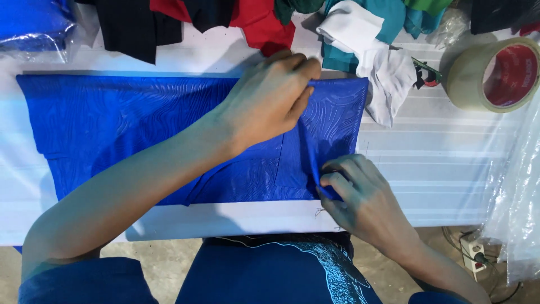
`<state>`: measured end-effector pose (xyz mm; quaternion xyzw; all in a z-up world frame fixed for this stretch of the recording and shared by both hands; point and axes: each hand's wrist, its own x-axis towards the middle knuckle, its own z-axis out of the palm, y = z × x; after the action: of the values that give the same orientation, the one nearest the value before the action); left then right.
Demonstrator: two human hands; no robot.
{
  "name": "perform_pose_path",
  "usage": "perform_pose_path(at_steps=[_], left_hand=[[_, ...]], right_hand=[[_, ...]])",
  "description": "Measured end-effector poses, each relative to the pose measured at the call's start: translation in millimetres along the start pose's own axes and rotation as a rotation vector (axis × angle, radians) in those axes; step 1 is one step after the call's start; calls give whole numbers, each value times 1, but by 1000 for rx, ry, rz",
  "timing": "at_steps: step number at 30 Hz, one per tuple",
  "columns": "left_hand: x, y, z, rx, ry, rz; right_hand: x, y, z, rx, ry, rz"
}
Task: The person is folding and rolling blue fabric pieces to create corner protectors, then securing them with a white strip.
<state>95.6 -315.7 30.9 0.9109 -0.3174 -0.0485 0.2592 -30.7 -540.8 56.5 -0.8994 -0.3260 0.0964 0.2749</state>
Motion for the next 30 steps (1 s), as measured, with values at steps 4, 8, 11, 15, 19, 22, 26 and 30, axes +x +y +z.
perform_pose_path(at_steps=[4,8,11,15,19,22,26,30], left_hand=[[0,-1,-8,-264,81,6],[1,0,-9,-226,129,43],[0,1,-10,-217,125,58],[1,3,-8,-264,106,41],[-2,1,-3,-302,118,37],[-4,-4,0,-307,122,31],[-7,-5,0,-264,167,41],[-8,-6,-2,-238,158,20]], right_hand=[[9,-10,12,-138,92,42],[17,-17,17,-112,144,33],[18,-18,17,-80,141,-19],[22,-19,11,-75,118,-43],[23,-18,16,-95,110,-46],[21,-17,18,-85,120,-69],[16,-25,11,-73,153,-85],[1,-29,9,-62,68,-54]])
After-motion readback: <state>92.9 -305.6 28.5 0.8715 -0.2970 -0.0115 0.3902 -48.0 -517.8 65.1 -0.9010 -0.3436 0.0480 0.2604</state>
